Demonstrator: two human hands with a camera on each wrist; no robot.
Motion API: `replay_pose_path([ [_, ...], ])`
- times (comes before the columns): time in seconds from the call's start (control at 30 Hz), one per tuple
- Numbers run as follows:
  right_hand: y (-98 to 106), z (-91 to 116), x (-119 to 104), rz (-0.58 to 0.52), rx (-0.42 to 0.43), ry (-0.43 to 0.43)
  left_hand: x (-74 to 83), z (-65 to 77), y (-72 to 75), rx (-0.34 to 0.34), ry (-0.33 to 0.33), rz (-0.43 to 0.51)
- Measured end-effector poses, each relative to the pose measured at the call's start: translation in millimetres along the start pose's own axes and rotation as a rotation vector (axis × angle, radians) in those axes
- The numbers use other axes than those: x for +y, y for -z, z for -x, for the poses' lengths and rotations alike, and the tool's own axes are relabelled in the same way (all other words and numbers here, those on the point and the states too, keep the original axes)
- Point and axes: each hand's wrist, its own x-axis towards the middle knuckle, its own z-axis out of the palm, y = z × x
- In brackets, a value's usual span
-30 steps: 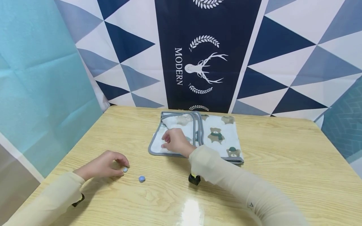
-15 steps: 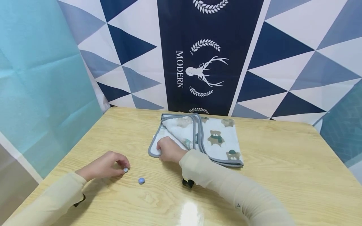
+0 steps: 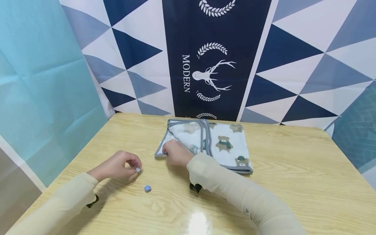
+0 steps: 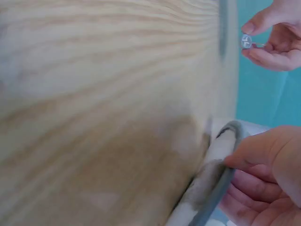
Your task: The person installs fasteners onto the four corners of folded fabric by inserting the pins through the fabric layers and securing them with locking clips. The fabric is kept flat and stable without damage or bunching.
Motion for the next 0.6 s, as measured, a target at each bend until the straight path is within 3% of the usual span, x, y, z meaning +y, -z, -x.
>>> replay_pose_path([
  [0.3, 25.0, -2.2, 12.1, -0.157, 0.114, -0.202, 17.9, -38.1, -2.7, 0.201, 0.103, 0.000],
  [0.6, 42.7, -2.1, 18.5, -0.213, 0.192, -0.284, 32.4, -64.3, -5.1, 0.278, 0.113, 0.064],
])
